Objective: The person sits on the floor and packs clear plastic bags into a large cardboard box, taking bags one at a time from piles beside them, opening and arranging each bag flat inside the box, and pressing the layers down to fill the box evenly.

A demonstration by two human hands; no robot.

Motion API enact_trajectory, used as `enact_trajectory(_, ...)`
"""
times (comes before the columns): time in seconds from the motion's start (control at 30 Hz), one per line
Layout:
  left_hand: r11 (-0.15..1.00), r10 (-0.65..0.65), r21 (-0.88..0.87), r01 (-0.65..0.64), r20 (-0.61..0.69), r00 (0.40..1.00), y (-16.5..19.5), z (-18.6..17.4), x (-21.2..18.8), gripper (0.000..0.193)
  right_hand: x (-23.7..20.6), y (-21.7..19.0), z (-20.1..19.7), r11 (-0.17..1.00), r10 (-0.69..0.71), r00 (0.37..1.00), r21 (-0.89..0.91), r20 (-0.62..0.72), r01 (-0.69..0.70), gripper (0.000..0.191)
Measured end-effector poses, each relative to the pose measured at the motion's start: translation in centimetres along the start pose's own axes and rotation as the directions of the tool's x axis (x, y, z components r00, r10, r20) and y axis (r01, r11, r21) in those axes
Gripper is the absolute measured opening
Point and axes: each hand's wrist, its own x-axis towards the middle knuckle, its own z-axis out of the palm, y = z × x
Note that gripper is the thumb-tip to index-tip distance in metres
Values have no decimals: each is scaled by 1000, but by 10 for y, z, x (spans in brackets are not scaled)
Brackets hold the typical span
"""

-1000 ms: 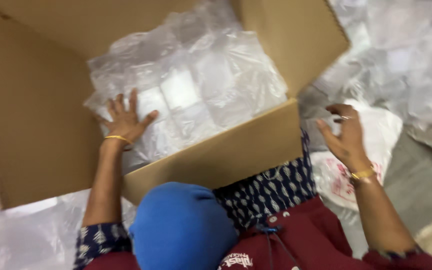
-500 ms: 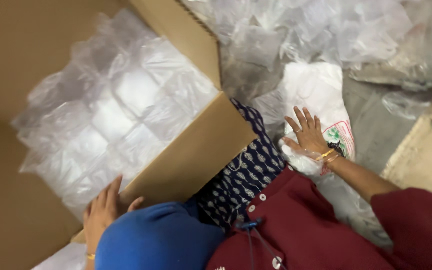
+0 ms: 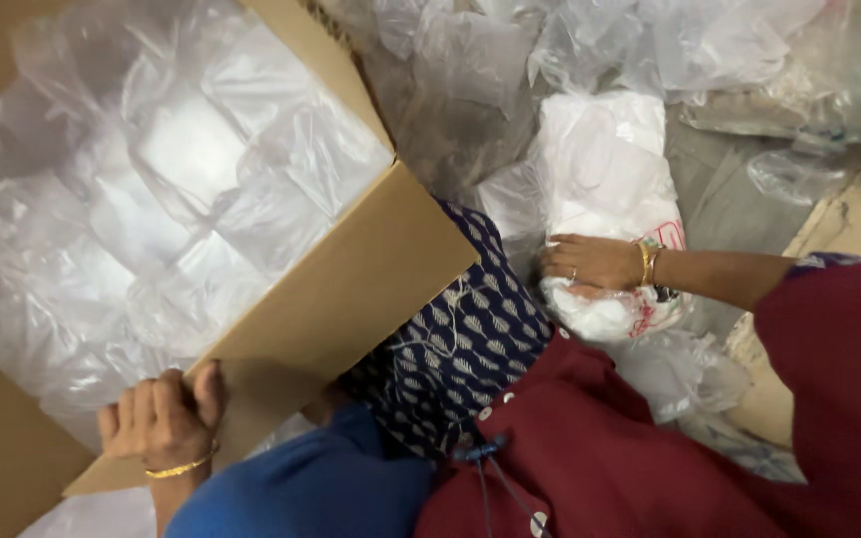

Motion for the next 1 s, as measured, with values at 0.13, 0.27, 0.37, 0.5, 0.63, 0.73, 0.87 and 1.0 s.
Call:
enact_trajectory(0.13, 999, -17, -40, 16, -19, 1000, 5, 19, 37, 32, -7, 14, 29, 995, -94, 995, 19, -16, 94, 42)
enact_trajectory(0.27, 998, -43, -54, 41, -23, 999, 11, 27, 66, 34, -19, 14, 43, 992, -130, 991, 10, -17, 130, 40)
enact_trajectory(0.37, 996, -78, -34, 78, 23, 997, 13, 24, 79, 35, -26, 16, 37, 992, -118, 991, 39, -55, 121, 41)
enact_trajectory(0.5, 990, -142, 11, 142, 93, 985, 17, 24, 88, 36, -29, 25, 36, 991, -23, 997, 127, -79, 33, 46)
enact_trajectory(0.63, 989, -142, 40, 142, -5, 990, 19, 29, 95, 28, -21, 31, 37, 988, -34, 972, 138, -234, 68, 58)
enact_trajectory(0.73, 989, -150, 3, 150, 23, 988, 21, 29, 101, 21, -17, 35, 35, 994, 12, 966, 110, -258, 17, 45)
enact_trajectory(0.87, 979, -194, -67, 193, -5, 981, 29, 21, 112, 21, -13, 40, 25, 991, 8, 997, 134, -82, 3, 49)
enact_trajectory(1.0, 972, -207, -128, 196, -75, 976, 38, 17, 115, 18, -2, 40, 9, 986, 11, 998, 164, -55, -1, 47)
